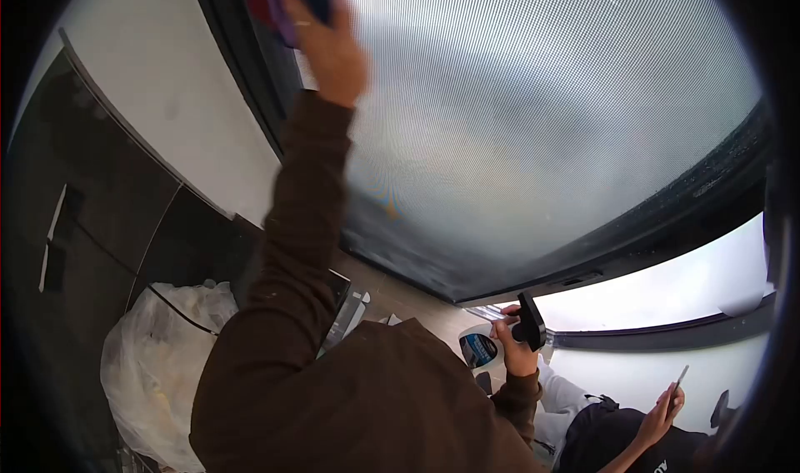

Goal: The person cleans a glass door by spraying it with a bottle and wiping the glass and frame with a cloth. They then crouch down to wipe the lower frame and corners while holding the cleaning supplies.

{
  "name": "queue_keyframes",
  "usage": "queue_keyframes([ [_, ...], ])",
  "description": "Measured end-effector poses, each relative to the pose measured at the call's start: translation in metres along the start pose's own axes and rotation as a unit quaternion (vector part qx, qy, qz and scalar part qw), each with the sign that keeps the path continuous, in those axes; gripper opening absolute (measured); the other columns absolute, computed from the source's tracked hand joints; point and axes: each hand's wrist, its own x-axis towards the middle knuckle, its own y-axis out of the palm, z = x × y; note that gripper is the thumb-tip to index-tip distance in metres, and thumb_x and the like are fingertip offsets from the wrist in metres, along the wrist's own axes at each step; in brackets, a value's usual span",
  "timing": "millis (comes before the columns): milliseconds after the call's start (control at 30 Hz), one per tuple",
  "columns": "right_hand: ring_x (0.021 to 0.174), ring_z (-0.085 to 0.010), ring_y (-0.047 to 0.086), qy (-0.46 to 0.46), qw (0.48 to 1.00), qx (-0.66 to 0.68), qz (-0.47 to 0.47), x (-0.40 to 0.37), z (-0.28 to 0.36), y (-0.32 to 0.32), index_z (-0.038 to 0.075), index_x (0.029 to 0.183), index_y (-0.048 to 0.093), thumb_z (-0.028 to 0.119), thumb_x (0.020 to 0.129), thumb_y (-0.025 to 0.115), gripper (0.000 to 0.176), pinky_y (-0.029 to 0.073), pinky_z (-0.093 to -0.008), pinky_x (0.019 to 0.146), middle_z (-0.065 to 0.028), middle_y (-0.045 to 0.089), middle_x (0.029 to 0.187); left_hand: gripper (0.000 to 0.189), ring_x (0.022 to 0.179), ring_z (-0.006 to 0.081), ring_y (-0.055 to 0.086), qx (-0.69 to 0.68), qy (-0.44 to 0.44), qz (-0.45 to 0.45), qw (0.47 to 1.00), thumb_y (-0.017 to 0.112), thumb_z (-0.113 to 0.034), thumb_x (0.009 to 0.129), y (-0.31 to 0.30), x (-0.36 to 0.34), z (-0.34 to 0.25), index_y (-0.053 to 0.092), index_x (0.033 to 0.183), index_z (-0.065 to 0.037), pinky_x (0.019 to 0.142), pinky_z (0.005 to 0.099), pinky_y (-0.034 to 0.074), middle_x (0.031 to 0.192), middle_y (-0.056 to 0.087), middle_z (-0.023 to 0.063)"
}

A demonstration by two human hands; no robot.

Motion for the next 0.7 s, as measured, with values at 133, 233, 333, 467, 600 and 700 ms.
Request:
queue_keyframes([
  [133,0.077,-0.0117,0.063,0.027,0.999,0.007,-0.042,-0.006,-0.002,0.003,0.001,0.115,0.06,0.002,0.086,0.073,0.031,0.052,-0.0255,0.069,-0.0066,0.063,0.089,0.074,0.15,0.0485,0.01,0.132,0.012,0.073,0.988,0.043,-0.031,0.102,0.068,-0.156,-0.016,0.009,0.154,0.009,0.121,0.0539,0.009,0.161,0.008,0.0337],
  [233,0.076,-0.0111,0.063,0.014,0.998,-0.011,-0.064,-0.017,-0.001,-0.001,0.001,0.115,0.06,0.003,0.086,0.073,0.031,0.052,-0.0249,0.068,-0.0061,0.064,0.087,0.083,0.136,0.0299,0.035,-0.015,-0.381,-0.104,0.919,0.047,-0.036,0.103,0.092,-0.302,0.022,-0.001,0.155,0.008,0.115,0.0391,0.026,0.153,0.027,0.0248],
  [333,0.074,-0.0074,0.061,0.028,0.997,-0.003,-0.066,-0.015,-0.006,-0.005,0.002,0.115,0.061,0.006,0.085,0.076,0.033,0.05,-0.0229,0.067,-0.0024,0.066,0.084,0.08,0.146,0.0399,0.027,0.036,-0.454,-0.247,0.855,0.043,-0.036,0.106,0.079,-0.315,0.086,-0.002,0.153,0.011,0.118,0.0441,0.025,0.157,0.013,0.0367],
  [467,0.069,-0.0028,0.057,0.047,0.993,-0.03,-0.105,-0.013,-0.02,0.007,0.003,0.114,0.062,0.006,0.084,0.077,0.033,0.047,-0.0208,0.062,-0.0003,0.066,0.082,0.082,0.144,0.0334,0.029,-0.095,-0.249,-0.185,0.946,0.047,-0.034,0.106,0.072,-0.187,0.061,-0.003,0.154,0.009,0.116,0.0422,0.031,0.16,0.012,0.0302],
  [600,0.068,-0.0034,0.058,0.059,0.989,-0.02,-0.134,-0.016,-0.038,0.001,0.002,0.112,0.062,0.008,0.085,0.077,0.031,0.048,-0.0207,0.061,-0.0003,0.064,0.08,0.077,0.15,0.0388,0.018,-0.009,0.075,0.059,0.995,0.056,-0.029,0.1,0.142,-0.101,0.005,0.014,0.158,-0.003,0.121,0.0472,0.018,0.161,0.02,0.0266],
  [700,0.068,-0.0039,0.059,0.055,0.987,0.007,-0.148,-0.015,-0.041,0.002,0.001,0.112,0.062,0.008,0.086,0.077,0.031,0.05,-0.0209,0.06,-0.0001,0.063,0.079,0.076,0.149,0.0424,0.018,0.102,0.273,0.21,0.933,0.066,-0.027,0.09,0.191,-0.134,-0.035,0.032,0.156,-0.011,0.12,0.0557,0.016,0.163,0.023,0.0161],
])
